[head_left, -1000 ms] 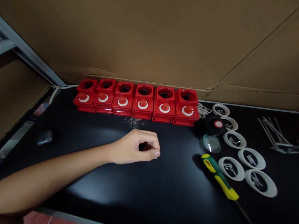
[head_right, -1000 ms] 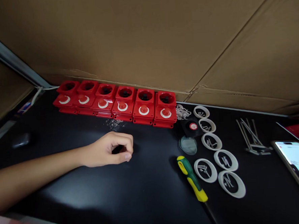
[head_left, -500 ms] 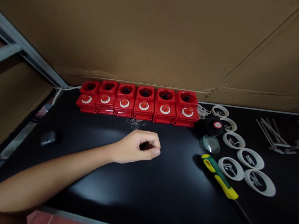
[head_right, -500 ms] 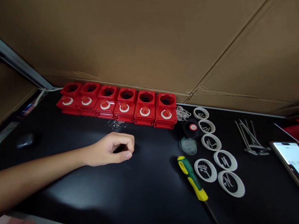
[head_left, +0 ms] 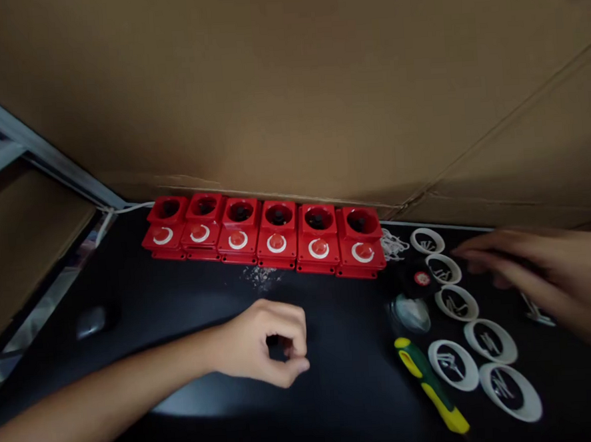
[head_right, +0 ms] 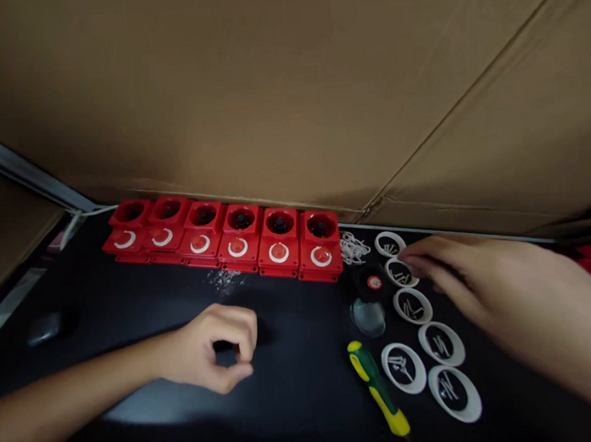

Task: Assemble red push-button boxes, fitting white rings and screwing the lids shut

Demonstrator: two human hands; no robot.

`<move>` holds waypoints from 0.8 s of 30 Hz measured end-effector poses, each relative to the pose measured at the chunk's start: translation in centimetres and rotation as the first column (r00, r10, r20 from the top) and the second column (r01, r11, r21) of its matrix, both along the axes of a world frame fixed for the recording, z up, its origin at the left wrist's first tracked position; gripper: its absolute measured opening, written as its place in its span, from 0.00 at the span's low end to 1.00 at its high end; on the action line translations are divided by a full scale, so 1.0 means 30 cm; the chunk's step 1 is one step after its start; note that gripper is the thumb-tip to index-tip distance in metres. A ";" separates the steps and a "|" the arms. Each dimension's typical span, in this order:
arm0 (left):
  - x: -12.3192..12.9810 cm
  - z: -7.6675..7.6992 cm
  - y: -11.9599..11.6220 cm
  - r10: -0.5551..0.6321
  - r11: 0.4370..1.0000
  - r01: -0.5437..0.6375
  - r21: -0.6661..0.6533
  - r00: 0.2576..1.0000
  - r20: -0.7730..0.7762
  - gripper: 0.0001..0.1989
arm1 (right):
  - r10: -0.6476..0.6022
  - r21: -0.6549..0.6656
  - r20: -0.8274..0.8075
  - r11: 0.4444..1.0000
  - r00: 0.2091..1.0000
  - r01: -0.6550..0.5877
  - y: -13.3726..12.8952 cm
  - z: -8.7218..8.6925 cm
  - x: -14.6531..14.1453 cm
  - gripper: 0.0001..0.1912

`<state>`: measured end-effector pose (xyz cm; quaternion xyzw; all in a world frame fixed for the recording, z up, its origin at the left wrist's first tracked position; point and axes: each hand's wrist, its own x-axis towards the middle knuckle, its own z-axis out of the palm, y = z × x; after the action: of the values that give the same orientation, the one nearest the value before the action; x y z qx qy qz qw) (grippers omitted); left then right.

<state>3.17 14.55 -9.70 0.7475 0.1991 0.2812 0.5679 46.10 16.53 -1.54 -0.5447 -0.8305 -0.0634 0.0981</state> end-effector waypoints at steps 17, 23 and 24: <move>0.002 -0.010 -0.006 -0.039 0.987 0.045 0.152 0.998 -0.046 0.07 | -0.047 0.001 -0.022 0.999 0.999 0.047 -0.087 -0.091 -0.199 0.27; -0.008 0.004 0.000 -0.057 0.963 0.088 0.256 0.990 -0.126 0.10 | 0.013 0.165 -0.111 0.986 0.994 0.005 -0.109 -0.111 -0.220 0.12; -0.008 0.008 0.001 -0.058 0.959 0.093 0.267 0.989 -0.135 0.11 | 0.037 0.181 -0.122 0.983 0.992 -0.014 -0.108 -0.111 -0.215 0.10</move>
<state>2.93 14.58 -9.45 0.8417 0.1653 0.2364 0.4564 39.66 13.28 -4.88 -0.5259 -0.8204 -0.1024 0.1995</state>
